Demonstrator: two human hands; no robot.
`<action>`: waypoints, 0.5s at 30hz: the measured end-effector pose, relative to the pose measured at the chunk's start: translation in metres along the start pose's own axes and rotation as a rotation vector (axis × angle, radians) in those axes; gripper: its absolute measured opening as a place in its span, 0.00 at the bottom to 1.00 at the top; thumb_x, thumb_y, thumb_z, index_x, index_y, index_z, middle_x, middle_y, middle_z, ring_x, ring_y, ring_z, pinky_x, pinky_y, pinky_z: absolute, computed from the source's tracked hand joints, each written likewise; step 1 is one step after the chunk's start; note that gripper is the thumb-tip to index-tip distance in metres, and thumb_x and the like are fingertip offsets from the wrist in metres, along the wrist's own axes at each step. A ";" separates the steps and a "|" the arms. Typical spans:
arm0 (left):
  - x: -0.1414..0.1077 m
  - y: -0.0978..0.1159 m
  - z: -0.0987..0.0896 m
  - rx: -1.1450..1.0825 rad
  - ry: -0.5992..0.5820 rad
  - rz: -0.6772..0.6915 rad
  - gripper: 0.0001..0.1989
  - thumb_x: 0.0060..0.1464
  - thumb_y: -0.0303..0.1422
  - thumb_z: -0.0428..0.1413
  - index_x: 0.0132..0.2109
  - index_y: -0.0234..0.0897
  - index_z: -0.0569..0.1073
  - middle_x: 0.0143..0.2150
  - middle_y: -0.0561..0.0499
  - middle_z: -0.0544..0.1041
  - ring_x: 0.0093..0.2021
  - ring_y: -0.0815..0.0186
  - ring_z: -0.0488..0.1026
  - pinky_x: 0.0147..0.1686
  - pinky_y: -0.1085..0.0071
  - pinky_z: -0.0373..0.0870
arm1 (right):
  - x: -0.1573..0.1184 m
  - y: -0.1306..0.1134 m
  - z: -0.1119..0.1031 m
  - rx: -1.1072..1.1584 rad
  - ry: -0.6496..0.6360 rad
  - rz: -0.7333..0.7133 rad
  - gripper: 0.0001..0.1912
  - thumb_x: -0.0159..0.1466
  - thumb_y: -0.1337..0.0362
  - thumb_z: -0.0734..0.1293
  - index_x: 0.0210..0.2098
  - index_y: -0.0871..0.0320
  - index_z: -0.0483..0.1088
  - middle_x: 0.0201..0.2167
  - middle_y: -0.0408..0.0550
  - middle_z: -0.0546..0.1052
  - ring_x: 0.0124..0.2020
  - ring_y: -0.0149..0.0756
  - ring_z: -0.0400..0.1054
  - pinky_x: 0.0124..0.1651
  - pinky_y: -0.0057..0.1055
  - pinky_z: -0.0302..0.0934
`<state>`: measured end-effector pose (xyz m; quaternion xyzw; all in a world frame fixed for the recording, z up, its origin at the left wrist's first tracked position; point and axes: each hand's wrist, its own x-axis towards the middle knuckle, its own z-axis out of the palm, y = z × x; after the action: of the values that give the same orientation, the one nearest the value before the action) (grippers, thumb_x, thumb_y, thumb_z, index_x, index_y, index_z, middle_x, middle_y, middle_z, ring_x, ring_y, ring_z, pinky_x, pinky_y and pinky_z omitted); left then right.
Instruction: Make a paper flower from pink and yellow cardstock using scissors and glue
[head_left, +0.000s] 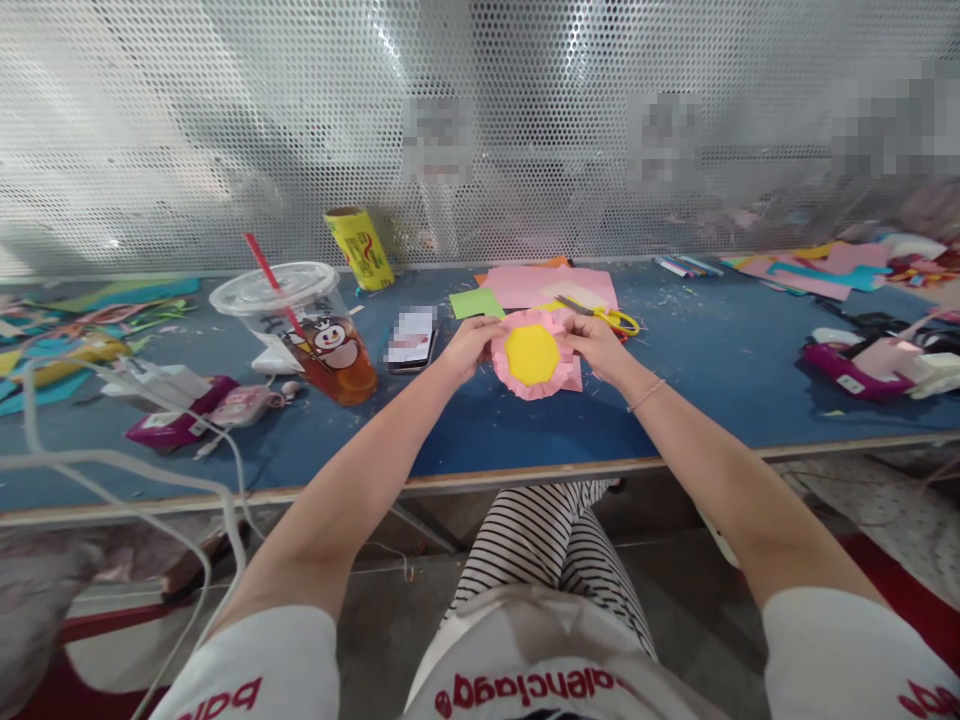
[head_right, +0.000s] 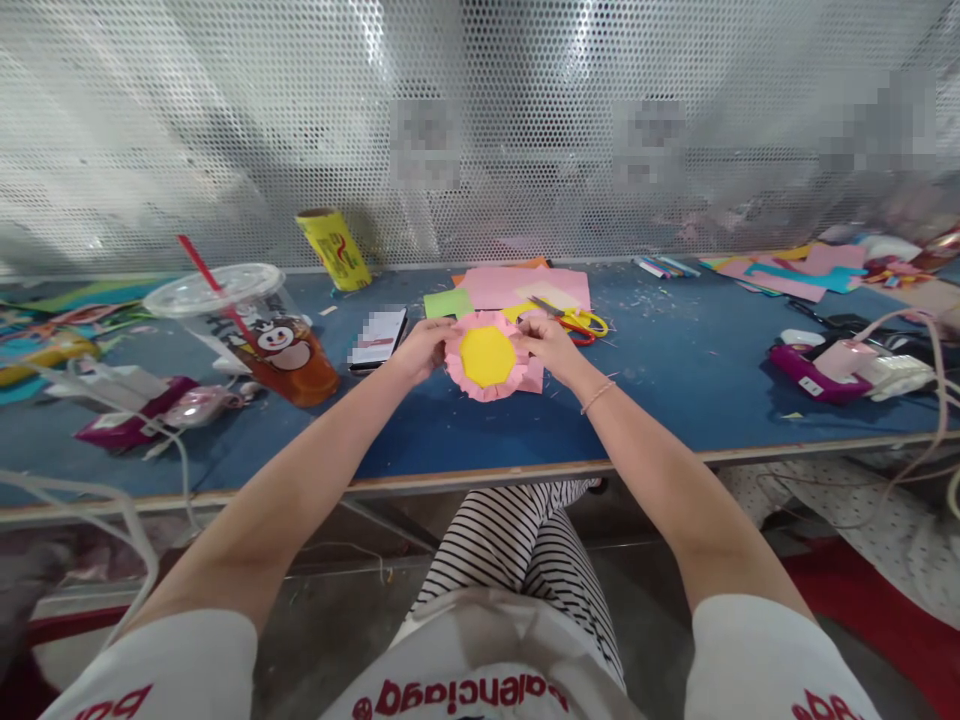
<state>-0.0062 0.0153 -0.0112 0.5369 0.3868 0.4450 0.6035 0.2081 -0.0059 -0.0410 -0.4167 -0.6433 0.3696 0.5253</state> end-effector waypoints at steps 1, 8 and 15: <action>0.000 0.000 0.000 -0.007 -0.015 0.018 0.08 0.35 0.32 0.62 0.25 0.34 0.72 0.18 0.56 0.67 0.19 0.74 0.63 0.20 0.76 0.59 | -0.001 -0.001 0.000 -0.050 -0.016 -0.015 0.12 0.51 0.58 0.69 0.24 0.58 0.63 0.21 0.38 0.62 0.24 0.27 0.54 0.28 0.28 0.50; -0.005 0.001 0.003 0.009 -0.116 0.213 0.15 0.38 0.41 0.64 0.31 0.34 0.77 0.30 0.50 0.76 0.33 0.67 0.72 0.35 0.72 0.67 | -0.002 -0.006 0.003 -0.168 -0.026 -0.039 0.09 0.52 0.59 0.67 0.24 0.57 0.64 0.21 0.40 0.64 0.25 0.29 0.56 0.28 0.29 0.50; -0.002 -0.004 0.005 0.198 -0.003 0.287 0.14 0.39 0.41 0.65 0.27 0.33 0.75 0.24 0.55 0.71 0.27 0.73 0.65 0.29 0.75 0.61 | -0.005 -0.009 0.005 -0.164 -0.079 -0.005 0.11 0.52 0.58 0.68 0.24 0.58 0.63 0.21 0.38 0.62 0.25 0.27 0.54 0.29 0.29 0.49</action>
<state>-0.0016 0.0119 -0.0144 0.6441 0.3472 0.4855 0.4784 0.2027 -0.0136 -0.0355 -0.4418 -0.6925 0.3307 0.4646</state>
